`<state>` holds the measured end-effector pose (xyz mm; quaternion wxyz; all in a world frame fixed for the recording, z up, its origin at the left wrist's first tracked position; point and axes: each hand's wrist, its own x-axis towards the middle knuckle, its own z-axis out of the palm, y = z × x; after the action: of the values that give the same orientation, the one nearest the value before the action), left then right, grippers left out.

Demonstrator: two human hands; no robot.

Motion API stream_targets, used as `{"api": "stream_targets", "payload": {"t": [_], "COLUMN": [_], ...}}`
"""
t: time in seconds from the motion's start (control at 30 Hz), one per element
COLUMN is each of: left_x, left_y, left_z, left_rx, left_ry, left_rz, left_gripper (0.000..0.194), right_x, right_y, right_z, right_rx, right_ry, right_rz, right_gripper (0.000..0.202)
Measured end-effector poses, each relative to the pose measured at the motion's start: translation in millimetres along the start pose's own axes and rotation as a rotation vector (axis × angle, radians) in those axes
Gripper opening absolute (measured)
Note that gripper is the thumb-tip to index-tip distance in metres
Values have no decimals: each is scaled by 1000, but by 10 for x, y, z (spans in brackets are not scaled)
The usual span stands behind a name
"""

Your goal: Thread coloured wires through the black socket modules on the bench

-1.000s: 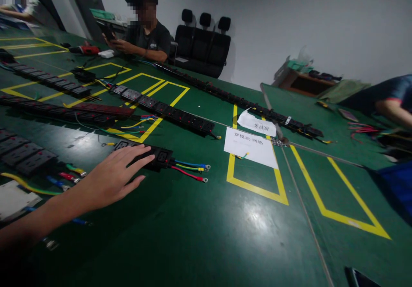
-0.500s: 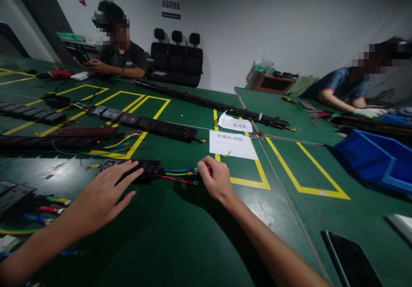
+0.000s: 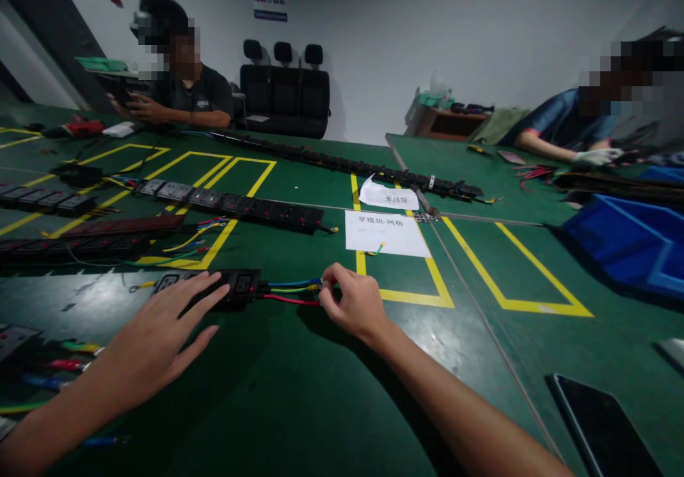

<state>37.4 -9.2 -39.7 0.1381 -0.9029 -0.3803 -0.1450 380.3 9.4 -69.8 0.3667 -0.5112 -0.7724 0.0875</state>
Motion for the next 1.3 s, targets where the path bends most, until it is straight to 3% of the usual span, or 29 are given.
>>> {"api": "stream_targets", "payload": {"t": [0.17, 0.4, 0.67, 0.9, 1.03, 1.3], "left_x": [-3, 5, 7, 11, 19, 15], "left_y": [-18, -29, -28, -29, -26, -22], "left_z": [13, 21, 17, 10, 6, 2], "left_rx": [3, 20, 21, -12, -23, -29], "left_ry": [-8, -10, -3, -15, -10, -10], "left_rz": [5, 18, 15, 7, 2, -4], "left_gripper": [51, 52, 52, 51, 52, 51], "right_x": [-23, 3, -8, 5, 4, -1], "right_y": [3, -21, 11, -41, -49, -67], "right_z": [-24, -38, 4, -35, -34, -62], "right_rx": [49, 57, -30, -78, -63, 5], "right_ry": [56, -13, -21, -106, -134, -95], "right_rz": [-33, -127, -83, -252, -345, -195], "right_gripper": [21, 39, 20, 37, 36, 24]}}
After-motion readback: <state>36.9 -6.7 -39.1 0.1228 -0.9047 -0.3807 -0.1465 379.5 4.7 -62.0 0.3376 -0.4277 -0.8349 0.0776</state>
